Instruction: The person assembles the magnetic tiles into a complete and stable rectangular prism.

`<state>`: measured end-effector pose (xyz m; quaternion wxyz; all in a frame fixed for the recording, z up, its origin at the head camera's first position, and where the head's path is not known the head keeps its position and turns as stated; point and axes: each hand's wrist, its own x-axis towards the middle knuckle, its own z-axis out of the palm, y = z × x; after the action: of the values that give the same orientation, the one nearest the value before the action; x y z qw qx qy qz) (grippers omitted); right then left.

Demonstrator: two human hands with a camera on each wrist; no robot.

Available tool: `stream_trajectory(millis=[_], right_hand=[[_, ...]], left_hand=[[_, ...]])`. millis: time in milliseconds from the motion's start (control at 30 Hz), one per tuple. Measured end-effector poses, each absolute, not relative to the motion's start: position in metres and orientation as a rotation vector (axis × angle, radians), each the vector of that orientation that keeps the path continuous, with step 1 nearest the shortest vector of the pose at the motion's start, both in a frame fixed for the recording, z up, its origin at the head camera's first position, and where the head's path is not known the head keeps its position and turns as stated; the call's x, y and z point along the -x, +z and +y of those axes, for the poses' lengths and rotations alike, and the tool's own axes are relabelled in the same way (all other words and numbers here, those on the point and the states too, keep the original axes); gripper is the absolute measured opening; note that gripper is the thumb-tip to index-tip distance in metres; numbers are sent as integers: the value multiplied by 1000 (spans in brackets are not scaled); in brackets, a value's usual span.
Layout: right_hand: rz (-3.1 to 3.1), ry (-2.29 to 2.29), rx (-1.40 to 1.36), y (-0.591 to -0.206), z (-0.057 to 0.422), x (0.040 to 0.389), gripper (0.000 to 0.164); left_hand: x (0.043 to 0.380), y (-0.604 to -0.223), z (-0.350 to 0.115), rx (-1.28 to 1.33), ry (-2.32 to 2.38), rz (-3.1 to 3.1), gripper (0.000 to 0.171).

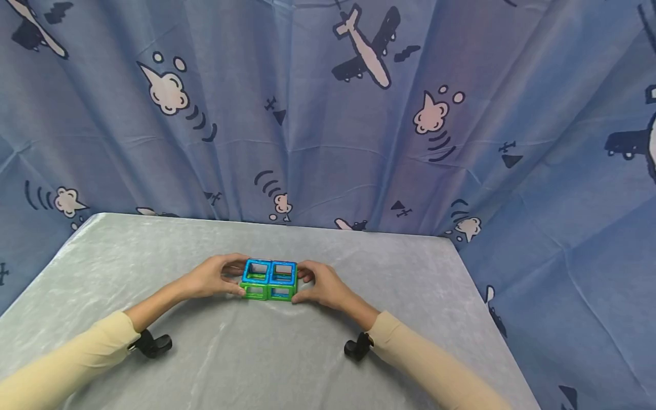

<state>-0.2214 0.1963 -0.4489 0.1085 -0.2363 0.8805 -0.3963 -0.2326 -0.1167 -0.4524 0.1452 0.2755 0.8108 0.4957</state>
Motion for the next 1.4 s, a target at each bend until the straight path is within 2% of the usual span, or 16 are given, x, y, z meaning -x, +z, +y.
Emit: stream_trajectory(millis=[267, 533, 633, 1133, 1400], right_hand=[[2611, -1136, 696, -449, 195, 223, 64], [2601, -1131, 703, -449, 196, 223, 65], [2605, -1127, 700, -449, 196, 222, 64], [2588, -1158, 693, -449, 196, 223, 64], [2571, -1184, 688, -452, 197, 224, 65]], left_hand=[[233, -447, -125, -833, 1493, 2202, 69], [227, -452, -135, -825, 1529, 2275, 34], [225, -456, -134, -852, 1532, 2243, 26], [223, -459, -132, -629, 1649, 2023, 24], [223, -460, -131, -598, 1653, 2009, 23]])
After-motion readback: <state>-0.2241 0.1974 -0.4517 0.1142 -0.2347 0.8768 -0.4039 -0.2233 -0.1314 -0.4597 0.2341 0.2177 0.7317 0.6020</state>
